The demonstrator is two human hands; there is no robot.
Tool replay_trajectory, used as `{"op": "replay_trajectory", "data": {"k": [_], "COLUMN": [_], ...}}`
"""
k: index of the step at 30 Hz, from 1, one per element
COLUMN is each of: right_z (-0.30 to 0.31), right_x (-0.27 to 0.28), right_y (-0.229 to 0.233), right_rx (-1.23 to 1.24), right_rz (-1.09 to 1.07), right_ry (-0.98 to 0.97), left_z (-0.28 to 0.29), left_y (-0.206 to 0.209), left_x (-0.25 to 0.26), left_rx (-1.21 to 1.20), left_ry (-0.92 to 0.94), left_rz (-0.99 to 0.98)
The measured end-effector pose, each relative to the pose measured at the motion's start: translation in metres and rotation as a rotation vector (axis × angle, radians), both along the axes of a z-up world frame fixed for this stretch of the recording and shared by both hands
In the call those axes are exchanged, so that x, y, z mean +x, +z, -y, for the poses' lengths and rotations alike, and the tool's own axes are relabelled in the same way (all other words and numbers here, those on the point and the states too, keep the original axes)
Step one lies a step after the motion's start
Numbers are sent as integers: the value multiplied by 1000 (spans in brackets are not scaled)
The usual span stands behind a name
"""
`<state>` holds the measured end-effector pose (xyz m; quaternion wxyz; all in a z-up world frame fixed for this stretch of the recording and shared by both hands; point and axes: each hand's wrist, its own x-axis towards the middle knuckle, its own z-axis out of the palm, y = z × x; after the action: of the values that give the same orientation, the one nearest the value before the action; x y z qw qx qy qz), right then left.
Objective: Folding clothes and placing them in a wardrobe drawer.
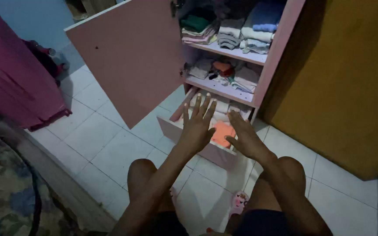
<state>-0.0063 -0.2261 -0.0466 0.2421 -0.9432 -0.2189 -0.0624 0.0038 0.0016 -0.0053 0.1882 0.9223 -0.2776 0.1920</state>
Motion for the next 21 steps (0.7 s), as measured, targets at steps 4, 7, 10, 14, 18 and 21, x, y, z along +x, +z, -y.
{"op": "replay_trajectory", "data": {"k": [4,7,10,14,18,21], "right_z": [-5,-8,-10,-14,-10,-7], "right_x": [0,3,7,6,8,7], "right_y": [11,9,0,-2,-11,-12], "right_rx": [6,-26,-50,-28,-16,-5], "right_rz": [0,-43,-59,-38,-16,-1], "right_ry": [5,-22,-2,14,34,39], "left_z": [-9,-16,-20,-21,-20,-14], "left_y": [5,-6,-4,-5,-23,-2], "left_x": [-3,3,0,0,8,-4], "left_rx": [8,-45,-2,11,-13,6], "left_ry": [27,-11,54,54,15,44], "left_rz": [-54,59,-51,-82,12,-103]}}
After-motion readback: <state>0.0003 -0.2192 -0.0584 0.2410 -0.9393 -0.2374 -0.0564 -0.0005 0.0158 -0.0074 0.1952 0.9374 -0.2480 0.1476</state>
